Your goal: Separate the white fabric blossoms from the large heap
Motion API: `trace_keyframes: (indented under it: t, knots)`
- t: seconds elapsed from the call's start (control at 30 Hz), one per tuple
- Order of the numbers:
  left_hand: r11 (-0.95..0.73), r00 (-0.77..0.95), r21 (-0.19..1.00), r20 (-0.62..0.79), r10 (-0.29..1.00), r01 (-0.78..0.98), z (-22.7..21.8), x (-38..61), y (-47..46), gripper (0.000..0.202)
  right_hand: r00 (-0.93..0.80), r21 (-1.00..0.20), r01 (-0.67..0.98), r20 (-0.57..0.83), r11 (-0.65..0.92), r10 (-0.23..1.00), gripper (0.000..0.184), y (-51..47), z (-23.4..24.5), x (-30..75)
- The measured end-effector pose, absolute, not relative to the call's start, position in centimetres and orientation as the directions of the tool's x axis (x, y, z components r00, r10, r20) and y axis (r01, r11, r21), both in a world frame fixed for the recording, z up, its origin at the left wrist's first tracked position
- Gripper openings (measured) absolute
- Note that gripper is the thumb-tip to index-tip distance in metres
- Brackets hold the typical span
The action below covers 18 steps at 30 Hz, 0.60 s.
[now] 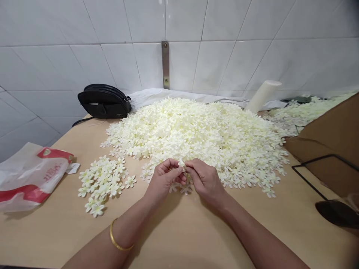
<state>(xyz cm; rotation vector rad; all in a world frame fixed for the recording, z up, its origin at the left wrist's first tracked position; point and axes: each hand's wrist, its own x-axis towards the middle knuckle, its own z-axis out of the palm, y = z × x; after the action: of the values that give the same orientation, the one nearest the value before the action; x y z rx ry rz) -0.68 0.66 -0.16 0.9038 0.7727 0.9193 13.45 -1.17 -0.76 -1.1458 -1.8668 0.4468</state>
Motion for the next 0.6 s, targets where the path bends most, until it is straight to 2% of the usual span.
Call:
trace_keyframes:
  t: [0.2,0.4,0.6]
  knots:
    - [0.358,0.427,0.884,-0.21,0.879,-0.3,-0.3,-0.73,0.79,0.014,-0.208,-0.626,0.611,0.463,0.484,0.861,0.02,-1.29,-0.62,13.66]
    - [0.359,0.417,0.884,-0.217,0.882,-0.299,-0.12,-0.75,0.73,0.014,-0.245,-0.638,0.567,0.472,0.521,0.847,0.018,-1.28,-0.58,13.58]
    - [0.367,0.421,0.871,-0.214,0.882,-0.326,-0.45,-0.66,0.87,0.016,-0.245,-0.619,0.591,0.474,0.518,0.846,0.023,-1.19,-0.7,13.67]
